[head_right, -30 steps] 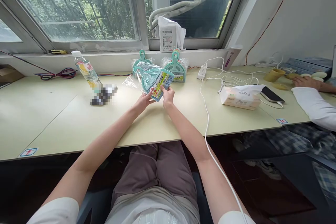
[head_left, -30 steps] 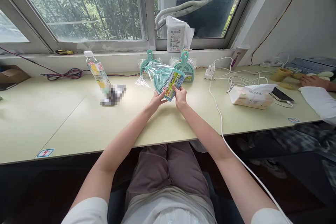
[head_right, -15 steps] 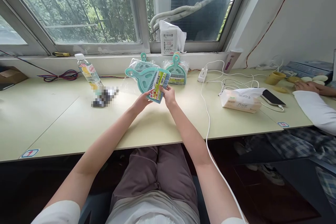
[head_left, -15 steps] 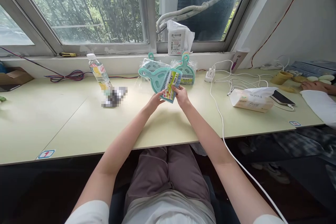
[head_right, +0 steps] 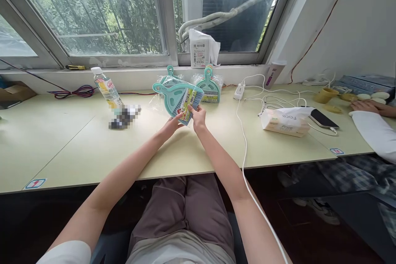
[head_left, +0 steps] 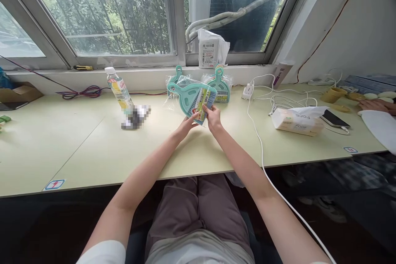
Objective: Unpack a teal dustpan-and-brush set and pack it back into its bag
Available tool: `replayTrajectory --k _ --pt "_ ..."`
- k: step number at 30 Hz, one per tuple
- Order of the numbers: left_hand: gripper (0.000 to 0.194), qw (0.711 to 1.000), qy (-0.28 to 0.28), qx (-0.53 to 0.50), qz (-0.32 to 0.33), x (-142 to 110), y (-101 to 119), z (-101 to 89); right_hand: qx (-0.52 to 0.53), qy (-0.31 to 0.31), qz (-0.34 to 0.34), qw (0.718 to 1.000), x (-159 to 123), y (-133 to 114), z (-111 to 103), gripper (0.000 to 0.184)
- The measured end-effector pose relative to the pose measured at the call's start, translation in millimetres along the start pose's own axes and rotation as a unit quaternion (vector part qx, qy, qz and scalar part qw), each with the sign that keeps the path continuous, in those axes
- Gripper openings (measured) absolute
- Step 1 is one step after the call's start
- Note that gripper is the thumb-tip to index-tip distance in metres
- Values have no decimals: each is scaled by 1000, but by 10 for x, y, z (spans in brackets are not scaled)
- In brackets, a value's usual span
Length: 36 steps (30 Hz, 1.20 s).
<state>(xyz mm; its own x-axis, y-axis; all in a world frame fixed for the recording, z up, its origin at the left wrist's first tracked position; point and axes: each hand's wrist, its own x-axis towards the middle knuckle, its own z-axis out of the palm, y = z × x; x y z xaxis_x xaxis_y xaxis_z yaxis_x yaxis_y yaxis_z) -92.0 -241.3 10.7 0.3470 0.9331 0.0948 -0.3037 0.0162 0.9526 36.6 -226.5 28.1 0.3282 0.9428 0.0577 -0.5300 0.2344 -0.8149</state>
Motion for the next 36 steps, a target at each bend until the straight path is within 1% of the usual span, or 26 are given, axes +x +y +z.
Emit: replayTrajectory --k 3,5,7,9,11,13,14,15,17,20,22,24,25,27,29,36 --pt "61 1000 8 -4 13 9 -13 1 11 11 -3 1000 -14 29 -4 18" --pt "60 1000 7 3 -4 18 -50 3 6 11 -4 1000 -14 50 -15 17" --pt "58 999 -11 15 -32 23 -102 13 -7 11 -3 1000 -9 65 -22 15" --pt "56 997 -47 28 -50 21 -145 21 -15 17 -1 1000 -7 70 -22 14" --pt "54 992 -102 43 -53 13 -147 4 -13 18 0 1000 -14 68 -14 13" --pt "55 985 -155 67 -46 4 -96 -48 -7 10 -2 1000 -25 59 -7 13" --pt "57 981 -170 79 -39 2 -52 -85 -5 5 -4 1000 -31 54 -5 13" --pt "60 981 -172 86 -26 1 0 -124 -4 0 -6 1000 -34 49 -5 14" --pt "65 988 -140 68 14 4 112 -193 -3 -1 -5 1000 -35 41 -8 15" --pt "65 996 -56 -4 70 13 223 -216 4 11 6 1000 -24 47 -14 15" --pt "61 996 -2 -35 76 15 215 -166 7 17 13 1000 -14 66 -17 16" --pt "59 997 37 -46 53 13 139 -89 5 22 12 1000 -7 89 -22 18" --pt "58 997 47 -48 33 11 87 -51 3 27 12 1000 -6 100 -26 19" --pt "55 998 46 -49 -6 13 -12 2 3 37 14 999 -7 118 -36 20" --pt "52 998 42 -36 -21 21 -70 15 7 43 24 999 -12 129 -42 21" --pt "45 996 78 25 21 36 -19 -22 24 39 40 998 -14 142 -25 19"
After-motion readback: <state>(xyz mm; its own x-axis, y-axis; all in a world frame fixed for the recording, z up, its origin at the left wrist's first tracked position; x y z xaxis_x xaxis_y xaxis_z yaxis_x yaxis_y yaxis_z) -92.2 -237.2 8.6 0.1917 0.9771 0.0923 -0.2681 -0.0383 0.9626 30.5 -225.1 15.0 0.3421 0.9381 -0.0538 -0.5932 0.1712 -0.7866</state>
